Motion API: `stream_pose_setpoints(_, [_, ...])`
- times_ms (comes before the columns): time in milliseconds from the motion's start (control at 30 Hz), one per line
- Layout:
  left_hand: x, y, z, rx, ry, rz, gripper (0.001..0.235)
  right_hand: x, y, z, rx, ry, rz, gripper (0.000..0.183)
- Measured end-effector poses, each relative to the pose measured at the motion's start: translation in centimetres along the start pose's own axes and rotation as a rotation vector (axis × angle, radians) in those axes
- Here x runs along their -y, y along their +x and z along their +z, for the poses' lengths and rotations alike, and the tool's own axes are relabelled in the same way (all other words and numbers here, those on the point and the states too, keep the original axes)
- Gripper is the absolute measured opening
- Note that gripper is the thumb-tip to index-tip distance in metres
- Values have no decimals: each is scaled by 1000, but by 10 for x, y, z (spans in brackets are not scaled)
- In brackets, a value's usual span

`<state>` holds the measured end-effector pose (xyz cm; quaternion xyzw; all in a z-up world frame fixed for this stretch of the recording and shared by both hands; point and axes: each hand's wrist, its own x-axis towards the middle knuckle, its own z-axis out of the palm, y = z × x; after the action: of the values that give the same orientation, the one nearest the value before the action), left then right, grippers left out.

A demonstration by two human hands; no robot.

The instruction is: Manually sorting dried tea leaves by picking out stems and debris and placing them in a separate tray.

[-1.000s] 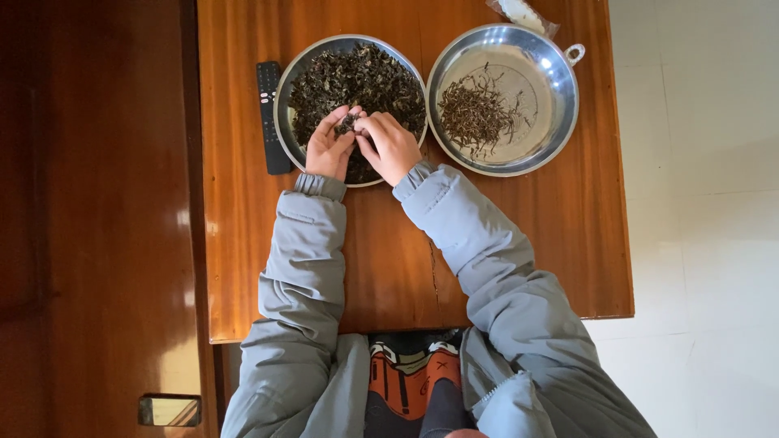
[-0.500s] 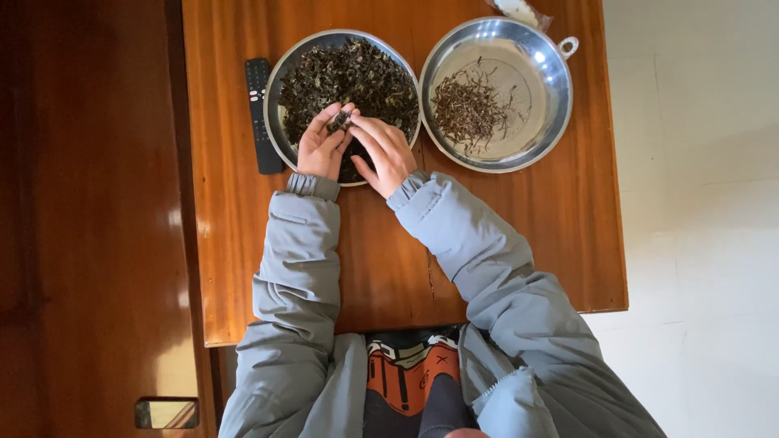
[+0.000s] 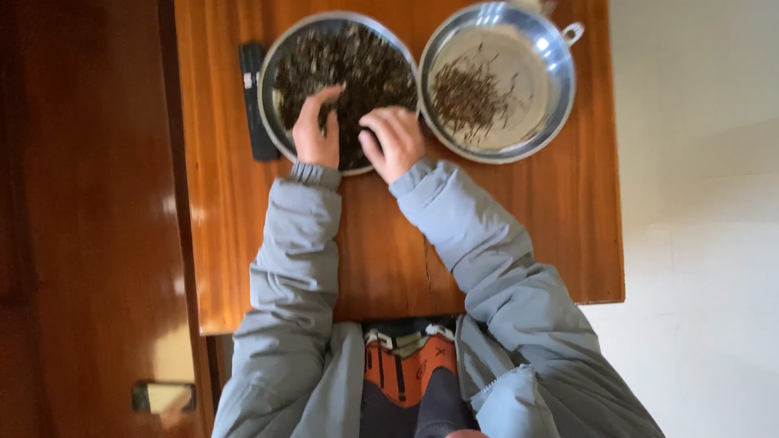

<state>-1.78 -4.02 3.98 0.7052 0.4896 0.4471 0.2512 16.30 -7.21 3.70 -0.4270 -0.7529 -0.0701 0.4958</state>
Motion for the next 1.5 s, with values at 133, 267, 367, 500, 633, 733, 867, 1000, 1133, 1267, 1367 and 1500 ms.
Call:
stream_pose_setpoints(133, [2,-3,0,-64,90,169,27,33,30,-32,51,73,50,24])
stream_pose_setpoints(267, [-1,-5,-1,-101,254,198,21,23,19,-26,-8,39,52,24])
stream_pose_setpoints(367, [-7,-2,-1,-100,335,214,21,9,9,-19,-19,37,89,15])
stream_pose_setpoints(500, [-4,-5,5,112,504,114,66,11,14,-26,-16,85,151,13])
stream_pose_setpoints(633, [-1,-7,9,225,608,84,84,15,18,-30,-20,107,172,16])
stream_pose_setpoints(733, [-3,-8,9,278,637,71,82,16,17,-31,-20,140,222,17])
stream_pose_setpoints(867, [0,-10,10,240,668,151,71,22,21,-37,-52,199,290,29])
stream_pose_setpoints(1000, [-14,-5,16,268,669,172,70,18,17,-37,-20,222,327,38])
stream_pose_setpoints(1133, [-21,-2,18,436,637,58,68,6,14,-22,-160,134,272,23])
stream_pose_setpoints(1267, [4,-2,27,453,720,53,62,14,20,-27,-150,157,256,27])
stream_pose_setpoints(1367, [33,-1,40,393,778,80,64,11,17,-26,-134,151,246,24])
stream_pose_setpoints(1500, [42,2,44,332,753,50,65,12,18,-27,-115,161,235,24])
